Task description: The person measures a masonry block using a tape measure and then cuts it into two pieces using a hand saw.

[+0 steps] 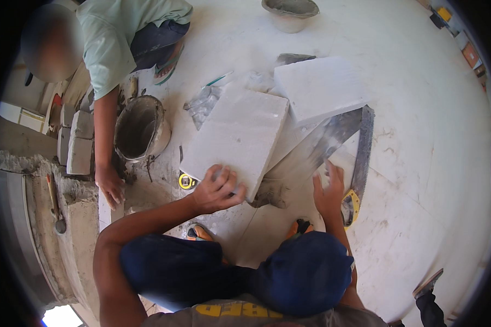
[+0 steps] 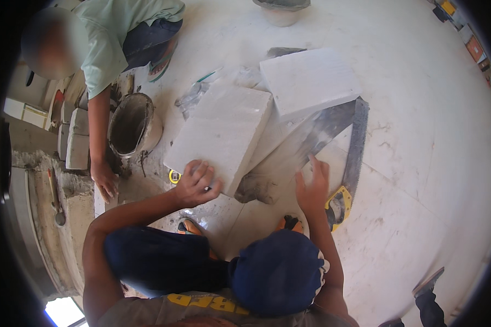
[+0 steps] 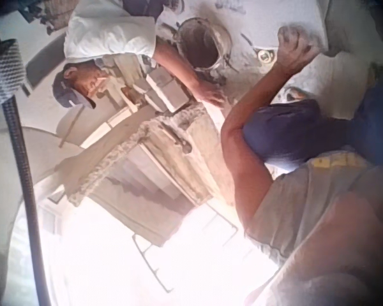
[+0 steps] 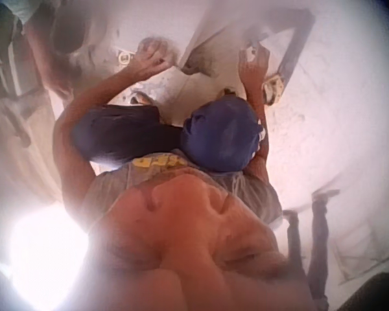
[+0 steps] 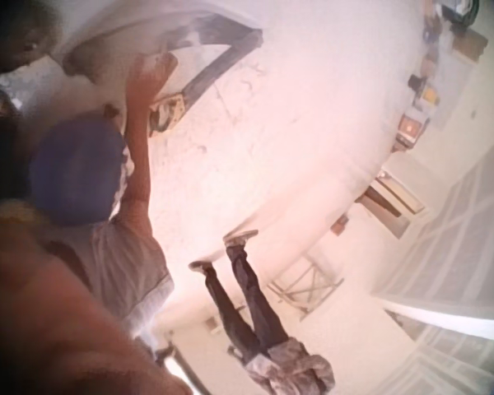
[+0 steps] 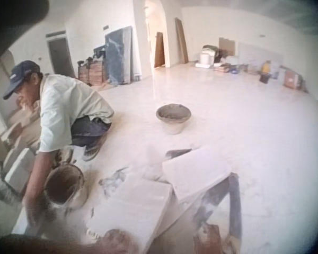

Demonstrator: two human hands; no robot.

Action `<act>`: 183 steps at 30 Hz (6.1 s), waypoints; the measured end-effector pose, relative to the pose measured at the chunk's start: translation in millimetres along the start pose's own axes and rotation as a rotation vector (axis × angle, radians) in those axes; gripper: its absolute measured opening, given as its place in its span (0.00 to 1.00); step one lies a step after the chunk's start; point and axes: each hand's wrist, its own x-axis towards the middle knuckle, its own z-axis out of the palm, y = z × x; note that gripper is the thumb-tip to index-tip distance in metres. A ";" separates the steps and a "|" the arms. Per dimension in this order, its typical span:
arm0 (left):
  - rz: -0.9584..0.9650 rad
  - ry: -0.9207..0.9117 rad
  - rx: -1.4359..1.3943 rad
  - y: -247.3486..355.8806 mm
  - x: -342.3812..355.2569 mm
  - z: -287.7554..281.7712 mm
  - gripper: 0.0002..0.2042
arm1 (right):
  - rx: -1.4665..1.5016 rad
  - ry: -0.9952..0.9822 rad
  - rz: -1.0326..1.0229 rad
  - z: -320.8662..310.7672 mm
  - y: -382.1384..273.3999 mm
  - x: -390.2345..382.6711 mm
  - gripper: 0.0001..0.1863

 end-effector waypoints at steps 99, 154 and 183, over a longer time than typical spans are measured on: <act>-1.033 -0.863 -0.939 -264.3 10.2 18.4 0.12 | -0.166 -0.350 -0.240 171.8 -133.3 229.7 0.19; -1.074 -1.046 -0.987 -295.2 30.8 31.7 0.15 | -0.497 -0.268 -0.764 196.1 -137.0 237.1 0.12; -1.096 -0.971 -1.082 -282.8 15.9 37.8 0.17 | -0.519 -0.366 -0.697 185.1 -148.8 219.6 0.10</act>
